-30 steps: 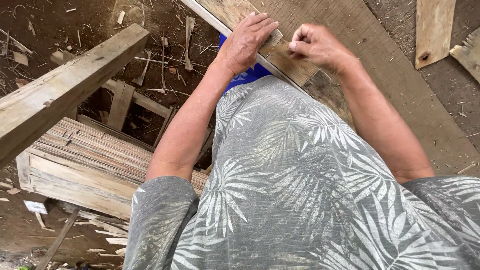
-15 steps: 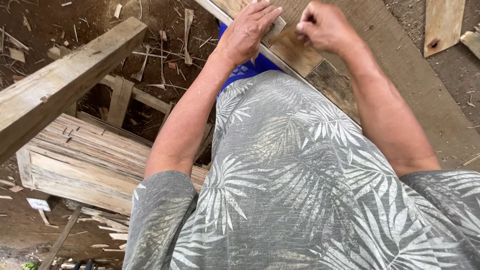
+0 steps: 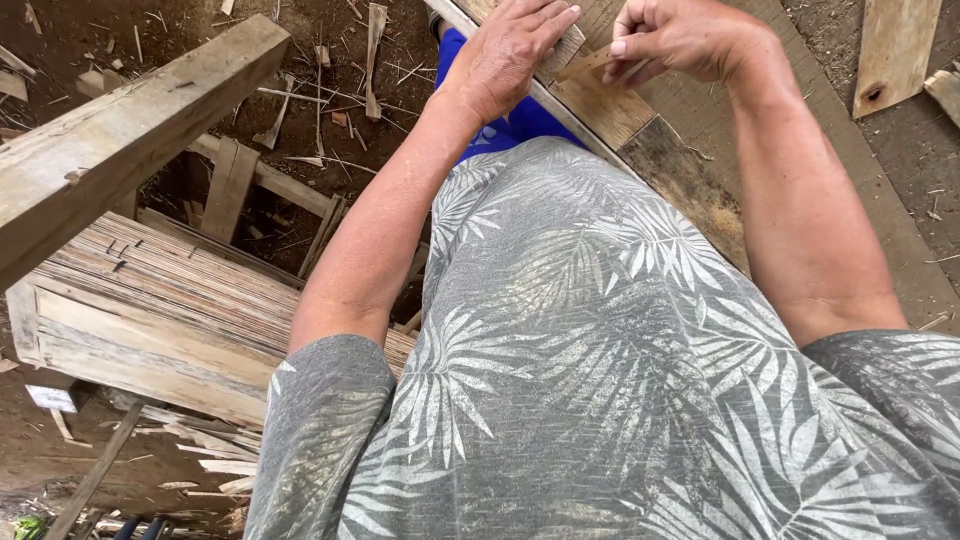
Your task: Applying adhesive and edge banding tape to the edges of wooden boards and trimming the excess with a knife.
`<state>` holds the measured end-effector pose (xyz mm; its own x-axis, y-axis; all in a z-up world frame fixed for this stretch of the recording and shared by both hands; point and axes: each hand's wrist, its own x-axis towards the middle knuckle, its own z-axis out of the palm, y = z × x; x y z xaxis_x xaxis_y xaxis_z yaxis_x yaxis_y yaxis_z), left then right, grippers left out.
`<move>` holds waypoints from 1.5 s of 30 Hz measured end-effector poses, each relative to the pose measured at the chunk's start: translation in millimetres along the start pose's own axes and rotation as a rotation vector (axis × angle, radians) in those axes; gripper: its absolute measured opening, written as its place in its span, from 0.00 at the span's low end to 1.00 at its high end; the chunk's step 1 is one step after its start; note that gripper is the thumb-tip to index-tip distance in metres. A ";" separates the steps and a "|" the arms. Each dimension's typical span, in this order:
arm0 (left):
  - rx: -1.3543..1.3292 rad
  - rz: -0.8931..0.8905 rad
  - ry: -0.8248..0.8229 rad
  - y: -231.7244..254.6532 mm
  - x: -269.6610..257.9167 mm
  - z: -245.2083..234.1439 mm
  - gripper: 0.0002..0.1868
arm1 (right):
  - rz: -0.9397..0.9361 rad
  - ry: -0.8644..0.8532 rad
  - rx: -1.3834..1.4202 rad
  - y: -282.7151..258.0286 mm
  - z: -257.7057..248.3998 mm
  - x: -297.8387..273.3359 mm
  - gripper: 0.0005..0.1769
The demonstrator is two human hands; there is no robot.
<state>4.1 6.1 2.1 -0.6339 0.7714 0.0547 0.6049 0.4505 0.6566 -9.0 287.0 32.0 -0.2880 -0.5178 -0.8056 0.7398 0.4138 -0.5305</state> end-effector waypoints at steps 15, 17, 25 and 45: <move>0.024 -0.040 -0.033 0.4 -1.2 10.8 0.28 | 0.028 0.133 -0.195 -9.8 21.9 9.1 0.06; 0.015 -0.046 -0.038 3.2 -1.5 8.5 0.28 | 0.034 0.152 -0.199 -8.2 23.1 12.3 0.07; 0.067 -0.109 -0.077 10.1 1.2 15.8 0.42 | 0.060 0.210 -0.243 -11.1 28.2 15.1 0.07; 0.188 -0.170 0.094 23.2 13.4 35.7 0.48 | 0.172 0.414 -0.687 -12.0 36.8 10.1 0.12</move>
<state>26.9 42.9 -8.8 -0.7705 0.6367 0.0313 0.5595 0.6519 0.5119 1.6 249.3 39.9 -0.5051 -0.1421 -0.8513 0.2956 0.8982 -0.3253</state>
